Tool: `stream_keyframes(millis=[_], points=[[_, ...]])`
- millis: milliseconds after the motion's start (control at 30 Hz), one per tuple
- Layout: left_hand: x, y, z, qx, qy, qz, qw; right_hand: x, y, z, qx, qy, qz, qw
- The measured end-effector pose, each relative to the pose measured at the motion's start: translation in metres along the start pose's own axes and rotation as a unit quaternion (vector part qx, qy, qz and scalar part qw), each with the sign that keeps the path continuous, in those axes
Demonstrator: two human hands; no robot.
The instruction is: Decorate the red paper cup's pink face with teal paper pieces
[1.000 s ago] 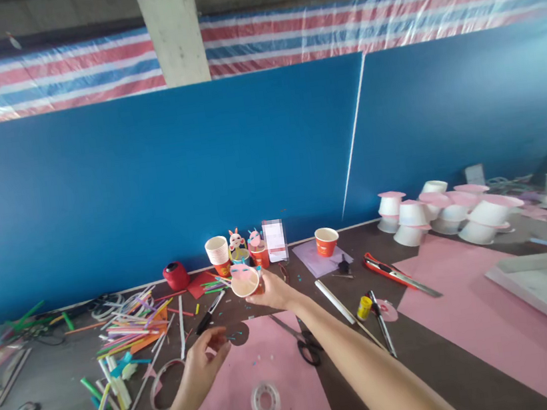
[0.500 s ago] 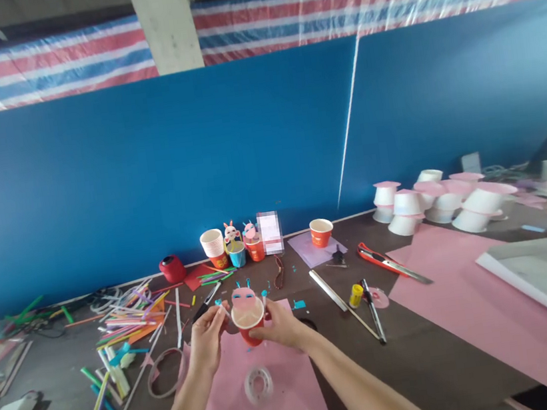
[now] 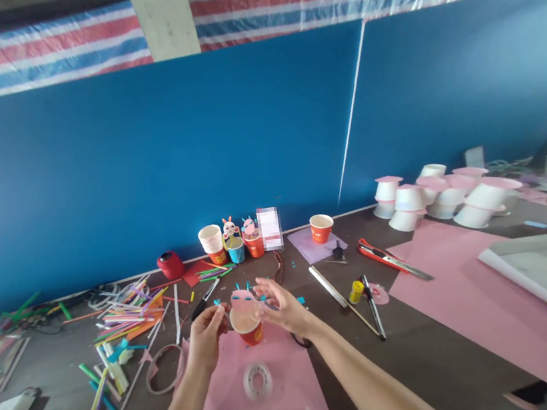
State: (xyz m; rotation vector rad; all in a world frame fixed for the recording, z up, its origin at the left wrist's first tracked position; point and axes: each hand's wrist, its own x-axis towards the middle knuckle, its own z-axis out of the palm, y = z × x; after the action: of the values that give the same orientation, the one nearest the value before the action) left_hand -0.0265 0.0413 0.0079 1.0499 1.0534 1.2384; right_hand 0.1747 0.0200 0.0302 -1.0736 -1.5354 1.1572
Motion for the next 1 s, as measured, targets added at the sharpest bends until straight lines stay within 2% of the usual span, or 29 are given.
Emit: stream_keyframes(millis=[67,200,367,567,1000], points=[[-0.001,0.001,0.000,0.008,-0.008,0.006,1.000,0.008,-0.013,-0.004,-0.031,0.011,-0.006,0.999],[-0.002,0.000,-0.002,0.015,-0.017,0.008,1.000,0.023,-0.034,0.000,-0.139,-0.013,-0.012,0.990],[-0.003,-0.001,-0.006,0.046,-0.025,0.013,0.999,0.030,-0.036,0.012,-0.220,-0.037,-0.012,0.975],[-0.002,0.006,-0.008,0.076,-0.043,0.009,0.996,0.031,-0.031,0.016,-0.237,-0.063,-0.025,0.969],[0.002,0.025,-0.013,0.198,-0.137,0.064,0.968,0.025,-0.034,0.024,-0.250,-0.033,-0.024,0.967]])
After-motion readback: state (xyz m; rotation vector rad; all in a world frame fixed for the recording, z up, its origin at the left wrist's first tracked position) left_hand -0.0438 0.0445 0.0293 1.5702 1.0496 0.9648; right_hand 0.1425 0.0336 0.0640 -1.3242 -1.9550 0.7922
